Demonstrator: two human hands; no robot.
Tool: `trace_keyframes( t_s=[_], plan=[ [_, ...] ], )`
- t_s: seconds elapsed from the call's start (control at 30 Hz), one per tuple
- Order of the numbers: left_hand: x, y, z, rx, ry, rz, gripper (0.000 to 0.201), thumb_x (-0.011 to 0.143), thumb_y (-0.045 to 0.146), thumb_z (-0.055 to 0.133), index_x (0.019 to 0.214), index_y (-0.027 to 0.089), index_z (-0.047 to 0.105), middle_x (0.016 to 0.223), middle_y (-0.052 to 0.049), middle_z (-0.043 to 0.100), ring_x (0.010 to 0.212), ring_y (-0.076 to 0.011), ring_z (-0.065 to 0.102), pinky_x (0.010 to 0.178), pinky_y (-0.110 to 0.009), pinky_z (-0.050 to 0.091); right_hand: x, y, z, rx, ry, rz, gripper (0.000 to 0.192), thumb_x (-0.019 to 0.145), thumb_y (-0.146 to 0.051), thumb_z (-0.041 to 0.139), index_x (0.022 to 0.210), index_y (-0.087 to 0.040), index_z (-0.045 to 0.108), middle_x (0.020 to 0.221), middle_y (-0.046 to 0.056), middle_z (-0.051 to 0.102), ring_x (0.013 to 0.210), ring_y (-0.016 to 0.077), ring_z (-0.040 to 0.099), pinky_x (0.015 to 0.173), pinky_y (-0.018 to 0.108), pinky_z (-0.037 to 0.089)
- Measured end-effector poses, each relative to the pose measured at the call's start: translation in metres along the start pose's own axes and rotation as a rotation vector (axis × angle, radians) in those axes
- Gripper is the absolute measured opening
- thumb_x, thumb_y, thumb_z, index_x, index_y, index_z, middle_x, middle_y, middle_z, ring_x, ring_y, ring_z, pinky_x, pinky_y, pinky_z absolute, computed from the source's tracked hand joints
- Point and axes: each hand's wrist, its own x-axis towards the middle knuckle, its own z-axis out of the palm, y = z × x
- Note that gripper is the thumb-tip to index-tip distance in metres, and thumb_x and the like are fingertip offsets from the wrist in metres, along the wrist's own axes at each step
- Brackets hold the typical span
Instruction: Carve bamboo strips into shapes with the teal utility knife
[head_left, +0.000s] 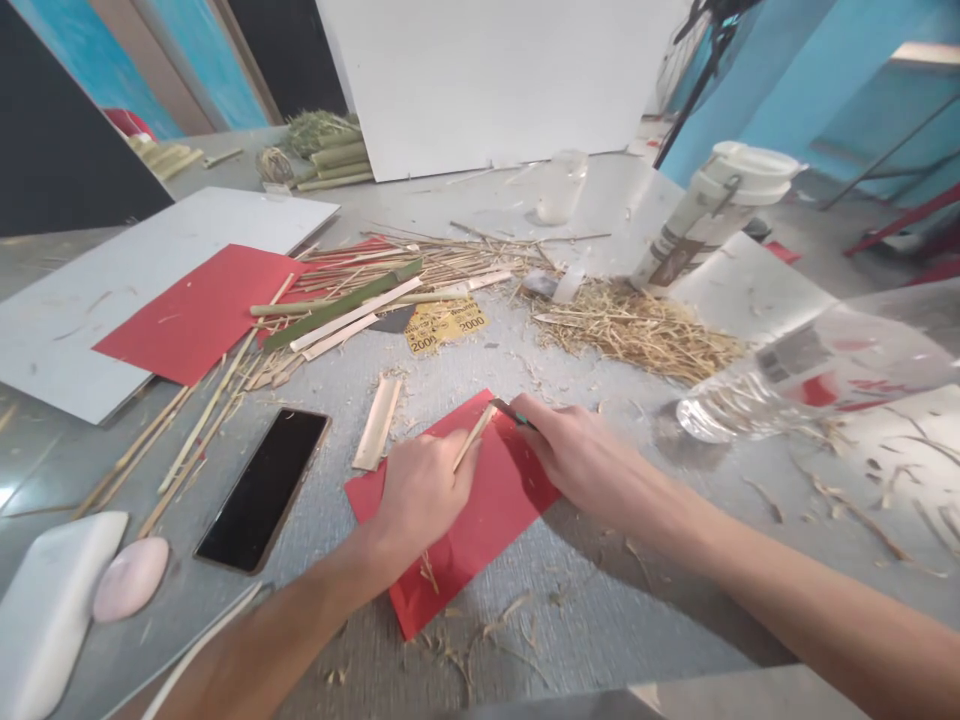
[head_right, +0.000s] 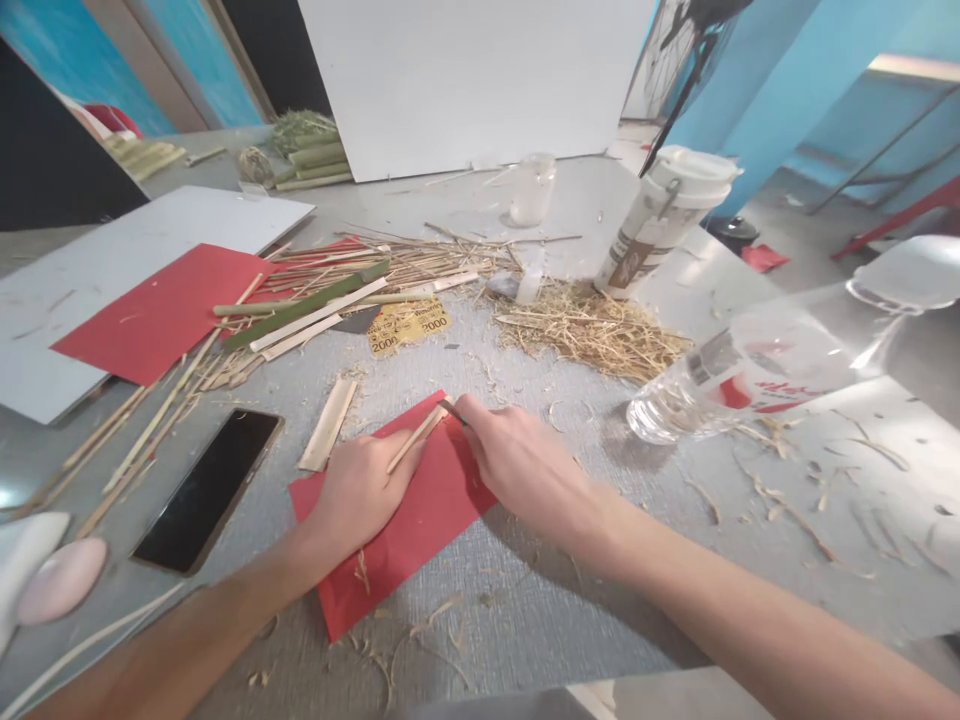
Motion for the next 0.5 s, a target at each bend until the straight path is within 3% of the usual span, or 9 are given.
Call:
trace_keyframes(
  t_s=[0.13, 0.33, 0.43, 0.5],
  plan=[
    [0.0, -0.001, 0.001, 0.001, 0.016, 0.022, 0.047, 0.112, 0.037, 0.039, 0.077, 0.02, 0.064, 0.068, -0.008, 0.071, 0.061, -0.0219, 0.062, 0.059, -0.035, 0.024, 0.004, 0.001, -0.007, 0.122, -0.025, -0.007, 0.023, 0.112, -0.034, 0.037, 0.104, -0.023, 0.055, 0.068, -0.002, 0.051, 0.062, 0.0157, 0.044, 0.061, 0.031, 0.028],
    [0.0, -0.003, 0.003, -0.033, 0.037, 0.033, 0.046, 0.11, 0.039, 0.038, 0.077, 0.02, 0.065, 0.068, -0.009, 0.068, 0.059, -0.022, 0.056, 0.061, -0.036, 0.019, 0.013, 0.015, -0.011, 0.413, -0.089, -0.043, 0.017, 0.106, -0.037, 0.052, 0.099, -0.023, 0.059, 0.089, 0.004, 0.067, 0.08, 0.0185, 0.059, 0.071, 0.031, 0.042],
    [0.0, -0.005, 0.005, -0.081, 0.054, 0.035, 0.045, 0.108, 0.04, 0.039, 0.075, 0.021, 0.063, 0.064, -0.007, 0.064, 0.057, -0.0204, 0.05, 0.062, -0.036, 0.016, 0.014, 0.019, -0.011, 0.638, -0.217, 0.012, 0.023, 0.107, -0.045, 0.049, 0.099, -0.025, 0.055, 0.076, 0.0, 0.063, 0.064, 0.0156, 0.057, 0.058, 0.029, 0.045],
    [0.001, -0.006, 0.006, -0.126, 0.065, 0.032, 0.046, 0.107, 0.041, 0.041, 0.07, 0.021, 0.059, 0.062, -0.006, 0.06, 0.055, -0.019, 0.045, 0.062, -0.036, 0.015, 0.015, 0.021, -0.011, 0.794, -0.221, 0.075, 0.024, 0.106, -0.049, 0.049, 0.098, -0.026, 0.051, 0.068, -0.004, 0.057, 0.052, 0.014, 0.052, 0.049, 0.028, 0.042]
  ],
)
